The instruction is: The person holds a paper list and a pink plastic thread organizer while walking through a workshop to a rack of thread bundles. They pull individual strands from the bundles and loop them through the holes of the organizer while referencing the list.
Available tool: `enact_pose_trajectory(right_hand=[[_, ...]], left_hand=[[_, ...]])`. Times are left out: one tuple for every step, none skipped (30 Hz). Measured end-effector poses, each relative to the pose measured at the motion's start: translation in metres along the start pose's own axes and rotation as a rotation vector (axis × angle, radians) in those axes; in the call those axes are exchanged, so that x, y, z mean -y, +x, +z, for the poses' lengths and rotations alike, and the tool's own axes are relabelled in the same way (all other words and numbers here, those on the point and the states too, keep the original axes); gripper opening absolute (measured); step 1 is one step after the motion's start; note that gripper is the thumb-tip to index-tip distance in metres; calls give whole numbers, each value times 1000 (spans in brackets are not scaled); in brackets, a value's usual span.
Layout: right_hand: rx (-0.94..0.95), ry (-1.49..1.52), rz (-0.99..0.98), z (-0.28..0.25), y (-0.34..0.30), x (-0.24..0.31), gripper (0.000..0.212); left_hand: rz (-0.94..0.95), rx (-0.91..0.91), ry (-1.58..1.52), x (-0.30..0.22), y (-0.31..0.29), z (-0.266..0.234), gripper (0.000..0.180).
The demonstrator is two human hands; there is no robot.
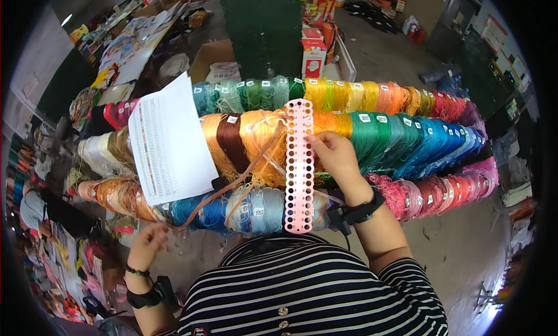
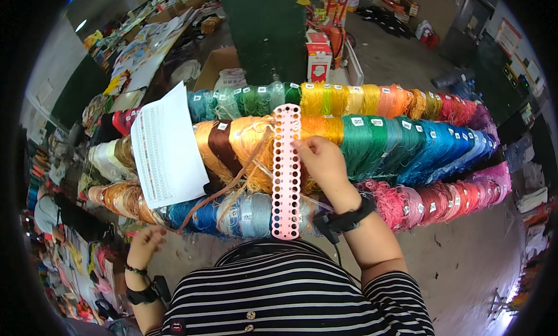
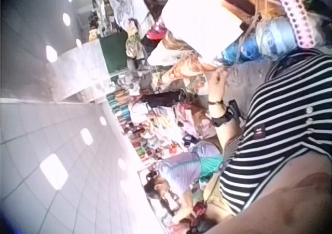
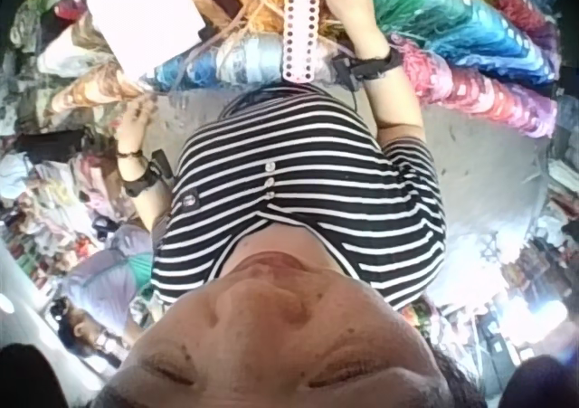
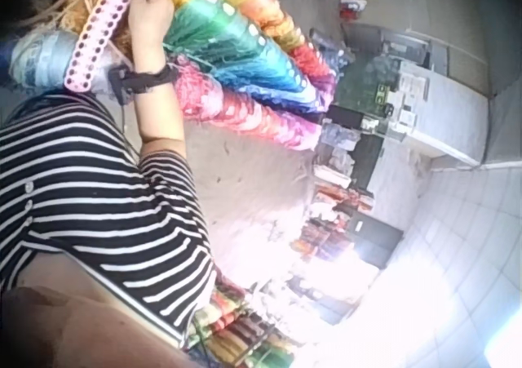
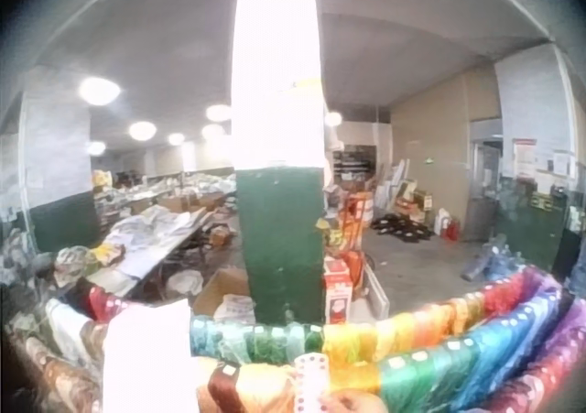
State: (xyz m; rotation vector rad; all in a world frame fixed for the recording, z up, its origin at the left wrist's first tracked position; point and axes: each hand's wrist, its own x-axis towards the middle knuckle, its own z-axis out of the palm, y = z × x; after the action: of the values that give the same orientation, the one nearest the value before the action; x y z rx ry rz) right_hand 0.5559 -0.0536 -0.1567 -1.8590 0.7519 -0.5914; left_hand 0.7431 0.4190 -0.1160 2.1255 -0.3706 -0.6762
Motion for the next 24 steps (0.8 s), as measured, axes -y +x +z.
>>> enact_pose_trajectory(right_hand=[[-23,-41,-3,0,-4,7,29],[-46,-80,-8,-1,-13,14,34],[-18,-47,-31,-3,-19,12,30],[17,-15,-58,-5,-26,10,27],[48,56,-6,-2,-33,11,24],[71,116,50,0,-41,12,23],[84,172,63,5,-49,12,28],[93,225,82,10,-58,10,33],[106,250,94,17,-64,10,35],[100,267,116,21,-69,8,37],[77,307,99,27,-73,7,34],[87,305,99,31,-75,3,34],[55,354,115,34,-77,-1,32],[21,401,133,38,-79,-2,31],[-6,414,127,42,-80,2,27],[-7,409,131,43,-82,0,27],[-9,359,120,41,-83,-6,27],[-16,310,111,41,-83,-6,28],[-30,287,100,41,-84,-6,25],[-33,281,105,44,-84,-6,25],[-82,330,78,48,-84,-4,24],[-131,378,51,52,-83,-2,23],[-127,384,57,53,-84,3,20],[-129,381,60,53,-85,3,20]], left_hand=[[-13,-25,-8,-4,2,-4,23],[41,-115,-13,-7,6,-10,20],[97,-209,-11,-10,11,-18,18],[154,-273,-28,-6,20,-24,18],[212,-346,-35,-2,33,-30,17],[273,-350,-193,-4,48,-28,19],[316,-326,-358,5,66,-32,21],[297,-351,-326,19,85,-39,23],[399,-432,-265,35,105,-44,25],[428,-494,-179,33,117,-42,28],[352,-514,-195,36,129,-43,30],[403,-557,-142,33,137,-40,33],[410,-528,-209,33,146,-41,32],[416,-497,-276,34,152,-41,32],[412,-493,-280,32,158,-40,32],[373,-434,-362,30,163,-39,32],[333,-374,-444,30,166,-38,32],[329,-366,-447,26,168,-35,32],[332,-328,-467,22,167,-34,31],[335,-290,-487,19,167,-32,31],[331,-285,-488,18,167,-31,31],[362,-281,-498,19,165,-30,31],[393,-276,-507,22,165,-30,32],[390,-273,-510,25,165,-32,32]])
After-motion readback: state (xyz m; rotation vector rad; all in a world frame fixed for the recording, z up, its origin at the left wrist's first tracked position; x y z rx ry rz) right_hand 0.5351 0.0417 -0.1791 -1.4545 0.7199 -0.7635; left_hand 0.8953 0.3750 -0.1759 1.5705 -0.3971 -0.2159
